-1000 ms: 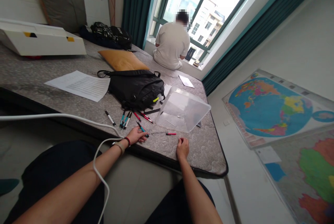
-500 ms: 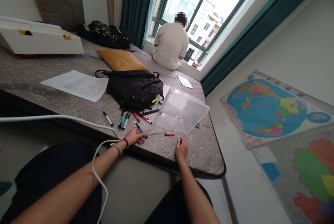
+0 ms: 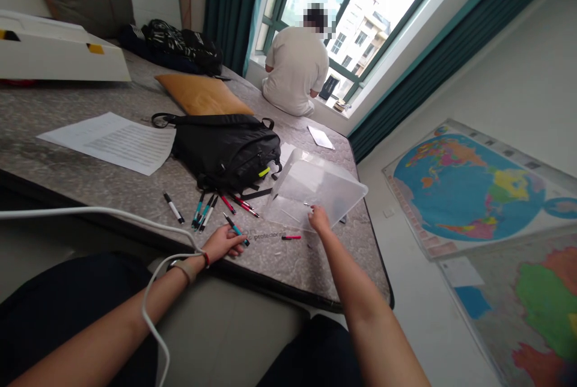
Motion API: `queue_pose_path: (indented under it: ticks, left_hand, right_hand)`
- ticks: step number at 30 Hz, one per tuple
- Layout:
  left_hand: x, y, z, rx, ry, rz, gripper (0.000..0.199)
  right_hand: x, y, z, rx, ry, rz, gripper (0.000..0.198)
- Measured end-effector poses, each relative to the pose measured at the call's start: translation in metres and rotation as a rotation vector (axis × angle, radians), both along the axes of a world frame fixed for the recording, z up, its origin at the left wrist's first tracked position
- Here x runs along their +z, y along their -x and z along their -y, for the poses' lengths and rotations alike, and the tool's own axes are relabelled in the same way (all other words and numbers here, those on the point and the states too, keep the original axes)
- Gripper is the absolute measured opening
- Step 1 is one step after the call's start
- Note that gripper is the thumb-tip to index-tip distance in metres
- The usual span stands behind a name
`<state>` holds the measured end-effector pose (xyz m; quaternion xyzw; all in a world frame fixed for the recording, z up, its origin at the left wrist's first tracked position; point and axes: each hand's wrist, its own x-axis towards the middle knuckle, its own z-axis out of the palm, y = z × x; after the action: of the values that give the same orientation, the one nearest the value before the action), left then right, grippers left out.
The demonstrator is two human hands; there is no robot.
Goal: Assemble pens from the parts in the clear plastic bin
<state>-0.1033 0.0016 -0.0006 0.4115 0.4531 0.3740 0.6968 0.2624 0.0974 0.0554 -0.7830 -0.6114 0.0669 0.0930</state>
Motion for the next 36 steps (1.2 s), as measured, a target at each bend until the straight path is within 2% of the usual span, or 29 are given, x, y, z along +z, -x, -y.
queue_pose_path:
  ticks: [6, 12, 17, 23, 26, 30, 32, 34, 36]
  left_hand:
    - [0.001, 0.003, -0.003, -0.042, 0.064, 0.04, 0.057]
    - [0.004, 0.004, -0.005, -0.066, 0.092, 0.031, 0.057]
    - [0.003, 0.001, -0.004, -0.055, 0.083, 0.007, 0.058]
    - [0.007, 0.0, -0.004, -0.023, 0.069, -0.03, 0.059]
    - [0.01, -0.001, -0.006, 0.03, 0.1, -0.045, 0.059]
    - [0.014, -0.005, -0.006, 0.074, 0.122, -0.067, 0.058]
    - [0.017, -0.007, -0.003, 0.098, 0.109, -0.082, 0.056]
    - [0.021, -0.007, -0.002, 0.119, 0.104, -0.099, 0.054]
    - [0.025, -0.006, -0.002, 0.129, 0.123, -0.113, 0.052]
  right_hand:
    - [-0.008, -0.009, -0.038, 0.045, 0.137, 0.079, 0.032]
    - [-0.014, -0.021, -0.055, 0.093, 0.183, 0.05, 0.025]
    - [-0.014, -0.022, -0.052, 0.093, 0.128, -0.052, 0.023]
    - [-0.008, -0.007, -0.04, 0.005, -0.056, -0.292, 0.034]
    - [-0.002, 0.005, -0.019, -0.077, -0.148, -0.453, 0.037]
    - [-0.006, 0.031, 0.042, -0.149, -0.219, -0.74, 0.045]
    - [-0.016, 0.052, 0.081, -0.209, -0.262, -1.207, 0.044]
    - [-0.027, 0.076, 0.118, -0.191, -0.205, -1.435, 0.041]
    - [-0.037, 0.098, 0.146, -0.141, -0.147, -1.515, 0.04]
